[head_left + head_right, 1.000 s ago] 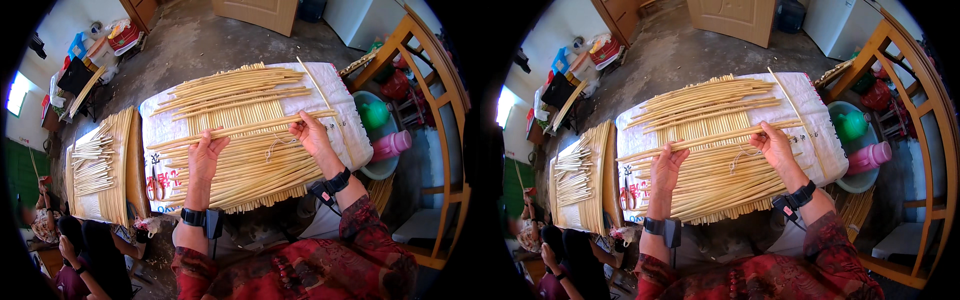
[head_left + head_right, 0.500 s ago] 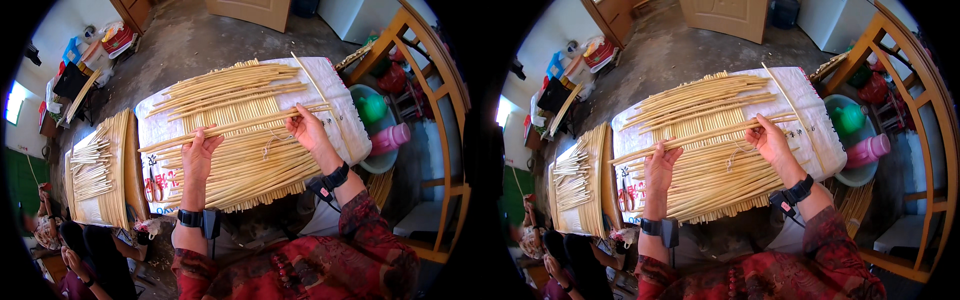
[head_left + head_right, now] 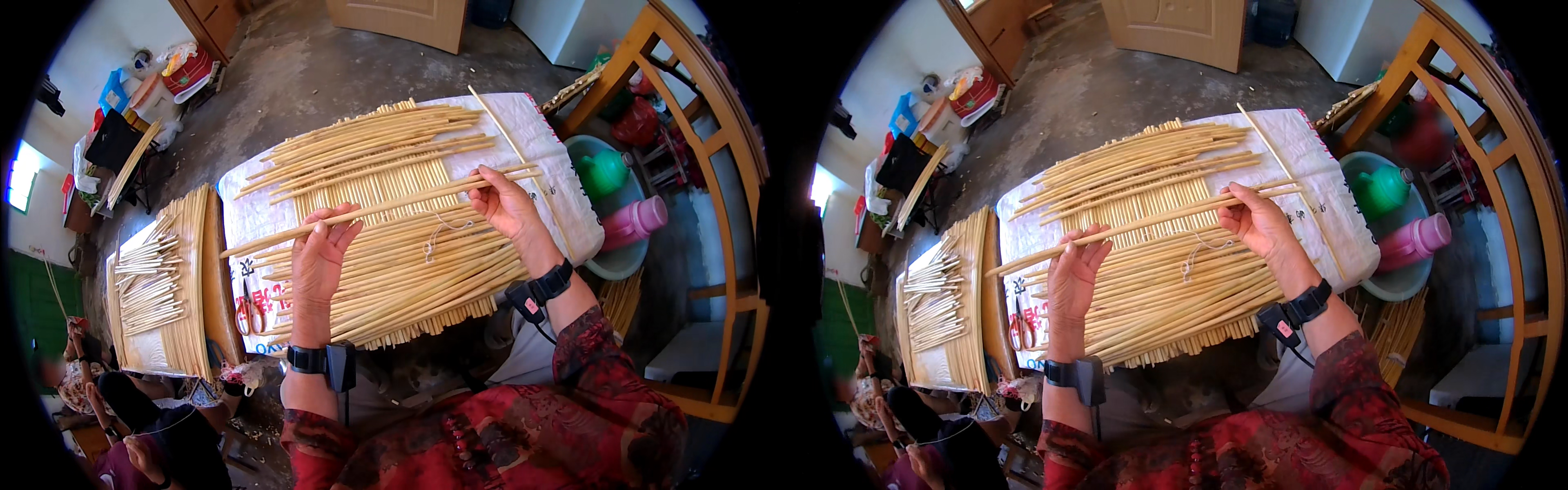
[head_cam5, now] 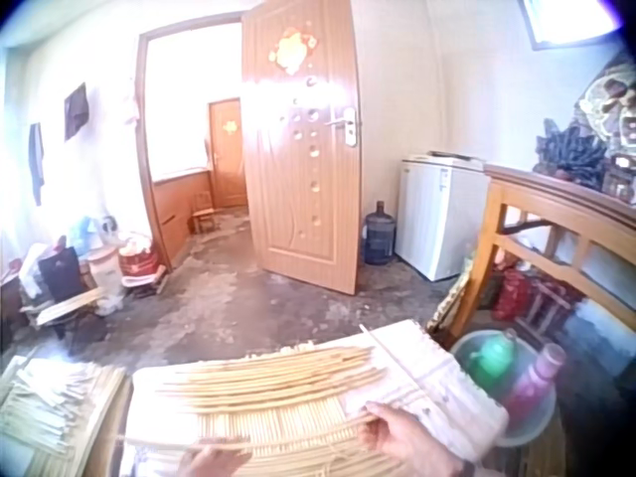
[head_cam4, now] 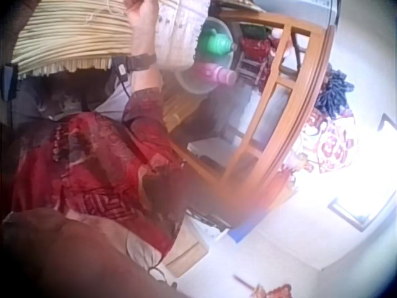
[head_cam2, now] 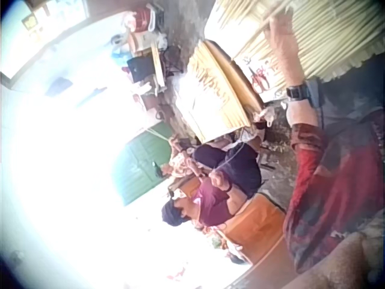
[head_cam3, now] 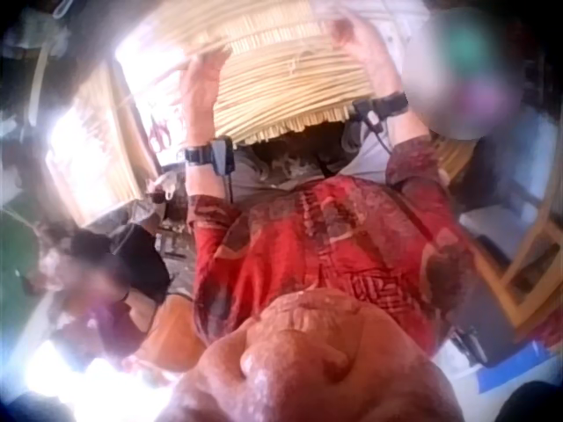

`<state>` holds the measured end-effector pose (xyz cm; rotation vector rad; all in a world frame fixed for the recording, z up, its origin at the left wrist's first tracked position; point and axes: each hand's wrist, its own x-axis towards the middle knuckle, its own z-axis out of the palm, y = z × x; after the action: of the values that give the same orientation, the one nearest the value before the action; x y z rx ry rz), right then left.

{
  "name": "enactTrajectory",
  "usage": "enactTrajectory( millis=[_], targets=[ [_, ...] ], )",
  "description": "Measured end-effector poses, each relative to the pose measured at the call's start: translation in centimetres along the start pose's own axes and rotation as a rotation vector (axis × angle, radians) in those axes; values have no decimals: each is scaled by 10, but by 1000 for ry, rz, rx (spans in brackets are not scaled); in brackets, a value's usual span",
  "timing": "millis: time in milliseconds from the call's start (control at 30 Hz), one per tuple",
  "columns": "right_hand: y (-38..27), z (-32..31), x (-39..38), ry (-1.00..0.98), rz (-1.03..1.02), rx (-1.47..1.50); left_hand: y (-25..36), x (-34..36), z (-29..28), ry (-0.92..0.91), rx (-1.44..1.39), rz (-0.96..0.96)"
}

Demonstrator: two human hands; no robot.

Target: The person weaves together thin bamboo sticks using a continuous white string, wrapping the string around each stick and the main frame to secure them in a row.

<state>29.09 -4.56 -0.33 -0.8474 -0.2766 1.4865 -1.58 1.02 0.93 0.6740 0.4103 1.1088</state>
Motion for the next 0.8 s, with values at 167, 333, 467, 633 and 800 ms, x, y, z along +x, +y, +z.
enactTrajectory(
  millis=[167, 333, 467, 633, 800],
  targets=[
    [9, 9, -4, -46, -77, -58, -7, 7, -10, 229, -79, -19],
    [11, 3, -2, -5, -37, -35, -7, 11, -9, 230, -41, 18],
    [12, 3, -3, -2, -6, -14, -7, 10, -12, 229, -11, 32],
    [17, 4, -4, 12, -62, 64, -11, 11, -12, 235, 0, 20],
    [28, -1, -2, 26, -135, 54, -17, 10, -13, 280, 3, -22]
  ],
)
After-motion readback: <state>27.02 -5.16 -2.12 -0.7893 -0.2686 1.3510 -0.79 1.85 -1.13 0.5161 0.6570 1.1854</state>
